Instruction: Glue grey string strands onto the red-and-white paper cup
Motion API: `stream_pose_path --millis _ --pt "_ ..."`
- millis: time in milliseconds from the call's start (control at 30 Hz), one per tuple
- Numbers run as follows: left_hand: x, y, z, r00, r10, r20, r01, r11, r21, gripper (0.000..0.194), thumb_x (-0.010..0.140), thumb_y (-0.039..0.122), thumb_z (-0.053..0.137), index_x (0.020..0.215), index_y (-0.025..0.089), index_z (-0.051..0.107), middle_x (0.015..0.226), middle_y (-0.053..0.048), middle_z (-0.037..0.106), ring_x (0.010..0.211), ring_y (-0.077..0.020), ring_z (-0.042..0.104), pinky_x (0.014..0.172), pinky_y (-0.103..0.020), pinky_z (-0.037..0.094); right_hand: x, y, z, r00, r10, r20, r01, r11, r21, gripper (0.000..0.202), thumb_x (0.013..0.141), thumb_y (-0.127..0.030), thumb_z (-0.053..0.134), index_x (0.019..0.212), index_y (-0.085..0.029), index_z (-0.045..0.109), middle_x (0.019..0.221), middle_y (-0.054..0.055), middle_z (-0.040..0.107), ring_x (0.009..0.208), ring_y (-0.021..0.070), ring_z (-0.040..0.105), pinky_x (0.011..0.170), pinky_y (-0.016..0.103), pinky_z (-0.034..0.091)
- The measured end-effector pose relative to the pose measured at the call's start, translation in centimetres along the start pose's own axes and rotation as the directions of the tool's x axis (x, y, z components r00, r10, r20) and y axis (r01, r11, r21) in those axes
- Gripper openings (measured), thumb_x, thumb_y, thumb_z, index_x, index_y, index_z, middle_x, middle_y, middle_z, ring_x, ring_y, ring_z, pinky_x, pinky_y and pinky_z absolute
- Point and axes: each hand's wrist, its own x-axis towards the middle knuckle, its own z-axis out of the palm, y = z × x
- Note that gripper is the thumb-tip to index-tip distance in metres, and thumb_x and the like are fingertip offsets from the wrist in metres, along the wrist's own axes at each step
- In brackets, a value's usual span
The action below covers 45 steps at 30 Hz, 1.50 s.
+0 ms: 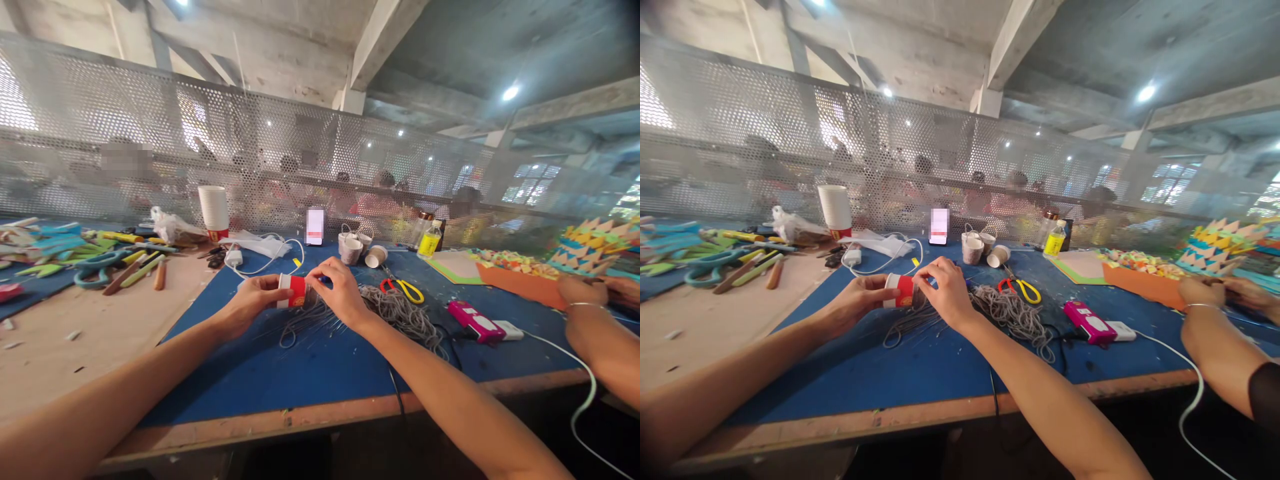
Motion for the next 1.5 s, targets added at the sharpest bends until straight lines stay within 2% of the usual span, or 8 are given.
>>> stream_pose_path --millis 333,733,1033,1367,1500 --pt "-0.08 0.02 0.05 1.0 -0.003 0.02 0.003 1.0 -0.021 0.027 0.066 0.024 0.095 0.089 0.017 0.084 0.091 -0.011 0.083 0.077 -0.0237 0.078 0.079 -0.033 0.062 0.09 0.04 -0.1 1.0 0.017 0.01 -0.017 1.0 0.004 0.01 0.1 -0.025 0.068 0.092 -0.024 0.074 0.097 0.003 0.068 0.1 0.0187 0.066 0.093 0.033 0.051" --pt "0.08 -0.45 -0.33 0.998 0.008 0.057 -0.009 1.0 0.005 0.028 0.068 0.026 0.095 0.093 0.019 0.085 0.096 -0.011 0.084 0.08 -0.0246 0.078 0.079 -0.032 0.061 0.06 0.2 0.01 1.0 0.01 0.008 -0.01 1.0 0.0 0.011 0.1 -0.024 0.068 0.091 -0.024 0.073 0.097 0.003 0.069 0.099 0.0178 0.066 0.092 0.032 0.051" --pt "0.05 -0.34 -0.28 0.997 0.011 0.075 -0.014 0.999 0.037 0.026 0.07 0.031 0.093 0.093 0.021 0.085 0.093 -0.009 0.084 0.078 -0.0237 0.077 0.079 -0.032 0.061 0.11 0.22 -0.07 1.0 -0.001 0.001 0.001 1.0 -0.003 0.014 0.101 -0.024 0.067 0.089 -0.023 0.073 0.094 0.003 0.069 0.096 0.0178 0.067 0.089 0.032 0.051" --pt "0.04 -0.37 -0.39 0.995 -0.008 0.096 0.005 0.999 0.035 0.028 0.07 0.03 0.093 0.095 0.02 0.086 0.096 -0.01 0.084 0.08 -0.0232 0.078 0.081 -0.032 0.061 0.12 -0.14 -0.2 1.0 0.019 0.019 -0.018 1.0 -0.025 0.014 0.1 -0.024 0.068 0.087 -0.022 0.072 0.094 0.003 0.07 0.097 0.0177 0.066 0.089 0.031 0.05" --pt "-0.05 -0.29 -0.37 0.993 -0.016 0.121 0.011 0.999 0.036 0.032 0.071 0.03 0.093 0.099 0.018 0.085 0.1 -0.011 0.084 0.084 -0.0246 0.079 0.087 -0.034 0.061 0.17 -0.23 -0.25 1.0 0.016 0.02 -0.015 0.999 -0.035 0.013 0.099 -0.023 0.07 0.086 -0.022 0.072 0.092 0.002 0.07 0.095 0.0173 0.066 0.088 0.03 0.05"
